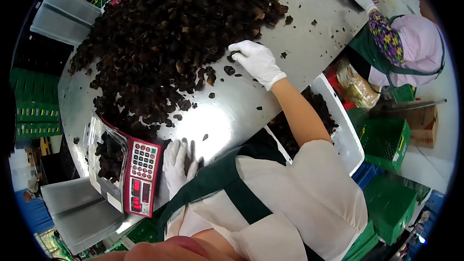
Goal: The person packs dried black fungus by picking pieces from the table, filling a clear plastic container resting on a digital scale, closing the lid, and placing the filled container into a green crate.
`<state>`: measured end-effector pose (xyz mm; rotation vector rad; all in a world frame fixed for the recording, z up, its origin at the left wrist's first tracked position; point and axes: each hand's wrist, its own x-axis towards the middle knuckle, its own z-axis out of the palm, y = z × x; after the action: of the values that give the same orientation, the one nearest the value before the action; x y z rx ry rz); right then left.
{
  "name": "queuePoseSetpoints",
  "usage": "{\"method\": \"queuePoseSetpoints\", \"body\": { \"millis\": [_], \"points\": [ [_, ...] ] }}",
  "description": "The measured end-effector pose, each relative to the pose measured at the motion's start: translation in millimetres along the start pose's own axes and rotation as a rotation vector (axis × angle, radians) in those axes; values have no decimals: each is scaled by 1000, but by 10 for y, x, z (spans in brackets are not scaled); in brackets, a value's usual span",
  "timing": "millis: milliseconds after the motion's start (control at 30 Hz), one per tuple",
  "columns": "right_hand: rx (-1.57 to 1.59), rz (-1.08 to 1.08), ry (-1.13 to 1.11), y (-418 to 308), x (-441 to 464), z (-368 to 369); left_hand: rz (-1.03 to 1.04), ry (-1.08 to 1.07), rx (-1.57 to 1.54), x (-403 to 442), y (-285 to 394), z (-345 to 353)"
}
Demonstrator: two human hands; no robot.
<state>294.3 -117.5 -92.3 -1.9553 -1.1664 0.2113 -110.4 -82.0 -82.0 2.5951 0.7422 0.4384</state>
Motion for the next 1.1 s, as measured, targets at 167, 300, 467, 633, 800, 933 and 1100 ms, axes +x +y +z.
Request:
{"method": "queuePoseSetpoints", "body": {
  "millis": [167, 300, 467, 633, 800, 933, 1100],
  "points": [
    [541, 404, 0, -37, -70, -135, -11, -177, 141, 6, 46, 10],
    [722, 492, -100, -88, -94, -60, -31, -164, 59, 205, 42, 145],
    [272, 100, -34, -120, 105, 186, 21, -42, 17, 443, 43, 352],
    [-286, -45, -70, -392, 537, 316, -39, 66, -53, 416, 49, 372],
    [-163, 23, -154, -432, 583, 359, -54, 49, -37, 418, 41, 355],
    [273, 182, -174, -417, 414, 253, -31, 52, -30, 397, 6, 380],
    [486, 267, -297, -454, 41, 371, -42, 56, -21, 405, 19, 363]
  ]
}}
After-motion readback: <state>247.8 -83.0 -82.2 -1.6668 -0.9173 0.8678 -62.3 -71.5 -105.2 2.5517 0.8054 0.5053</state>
